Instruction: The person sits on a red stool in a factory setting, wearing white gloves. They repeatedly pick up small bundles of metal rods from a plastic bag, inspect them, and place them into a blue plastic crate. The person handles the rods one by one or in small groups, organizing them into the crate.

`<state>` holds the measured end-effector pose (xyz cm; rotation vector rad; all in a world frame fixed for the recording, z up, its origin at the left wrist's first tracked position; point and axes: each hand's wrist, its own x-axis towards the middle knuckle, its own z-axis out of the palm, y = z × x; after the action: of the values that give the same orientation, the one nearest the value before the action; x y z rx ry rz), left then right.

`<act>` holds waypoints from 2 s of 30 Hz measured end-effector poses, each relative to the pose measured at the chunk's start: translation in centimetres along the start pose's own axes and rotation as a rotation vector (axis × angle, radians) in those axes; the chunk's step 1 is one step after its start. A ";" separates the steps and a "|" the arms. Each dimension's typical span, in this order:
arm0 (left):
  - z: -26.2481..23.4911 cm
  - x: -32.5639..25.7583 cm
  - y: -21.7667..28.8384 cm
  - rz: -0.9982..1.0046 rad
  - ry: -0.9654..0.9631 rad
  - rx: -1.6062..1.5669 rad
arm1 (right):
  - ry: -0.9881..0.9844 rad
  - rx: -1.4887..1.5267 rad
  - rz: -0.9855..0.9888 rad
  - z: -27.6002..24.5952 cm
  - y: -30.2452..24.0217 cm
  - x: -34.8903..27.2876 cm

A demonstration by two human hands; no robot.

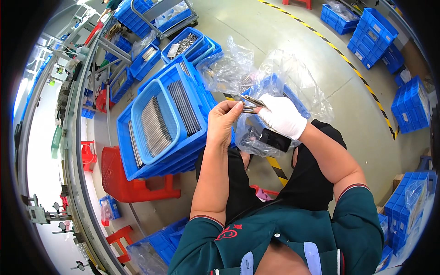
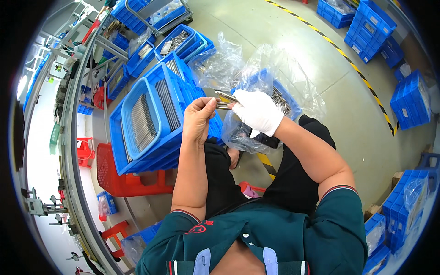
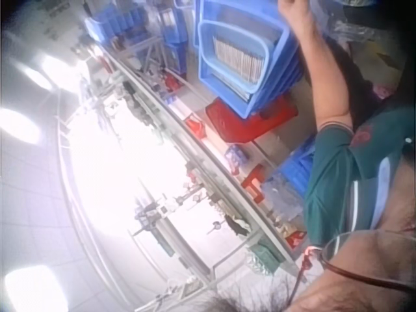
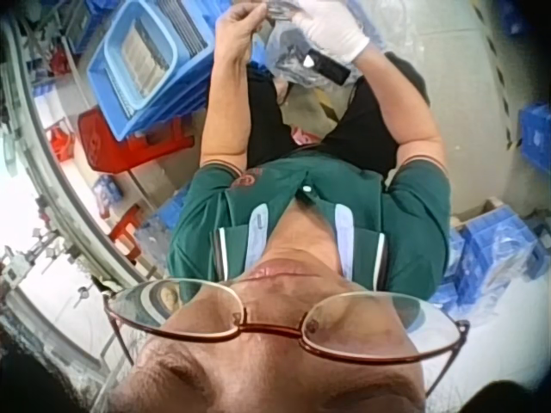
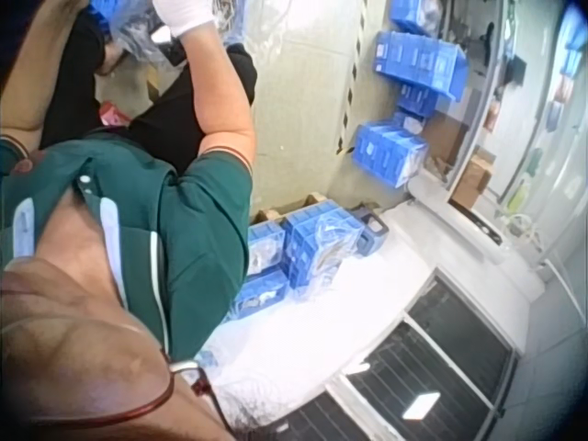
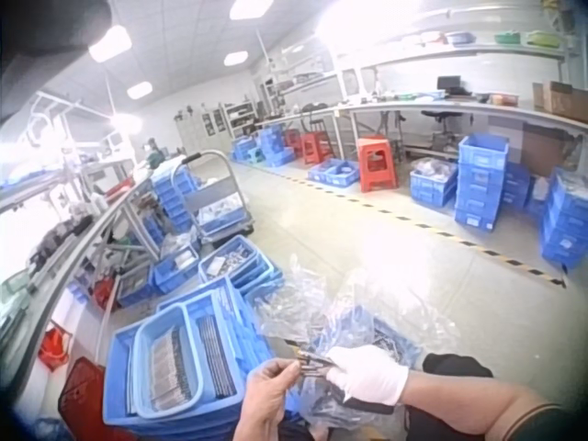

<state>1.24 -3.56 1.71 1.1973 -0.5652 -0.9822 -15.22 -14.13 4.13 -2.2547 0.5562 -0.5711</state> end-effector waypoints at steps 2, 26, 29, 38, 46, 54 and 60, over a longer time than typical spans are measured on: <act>0.3 -0.2 0.2 0.013 0.007 0.049 | 0.003 -0.018 0.011 0.0 -0.1 -0.1; -0.6 0.0 0.7 -0.009 -0.089 -0.075 | -0.356 0.831 0.465 -0.8 -0.5 0.3; -0.7 0.0 0.7 -0.018 -0.102 -0.044 | -0.356 0.803 0.451 -0.9 -0.1 0.2; -0.7 -0.3 0.7 -0.034 -0.176 -0.060 | -0.380 0.874 0.455 -0.9 0.2 0.1; -0.4 -0.5 1.3 0.090 -0.043 0.116 | -0.381 0.858 0.463 -1.1 -0.1 0.3; -1.0 -0.2 1.2 0.093 -0.034 0.075 | -0.424 0.750 0.440 -0.7 0.2 0.2; -0.4 -0.5 1.0 0.073 -0.122 0.089 | -0.427 0.742 0.397 -0.3 0.3 0.2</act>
<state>1.65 -2.84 2.58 1.1922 -0.7513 -0.9807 -15.30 -14.58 4.13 -1.4436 0.4538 -0.0546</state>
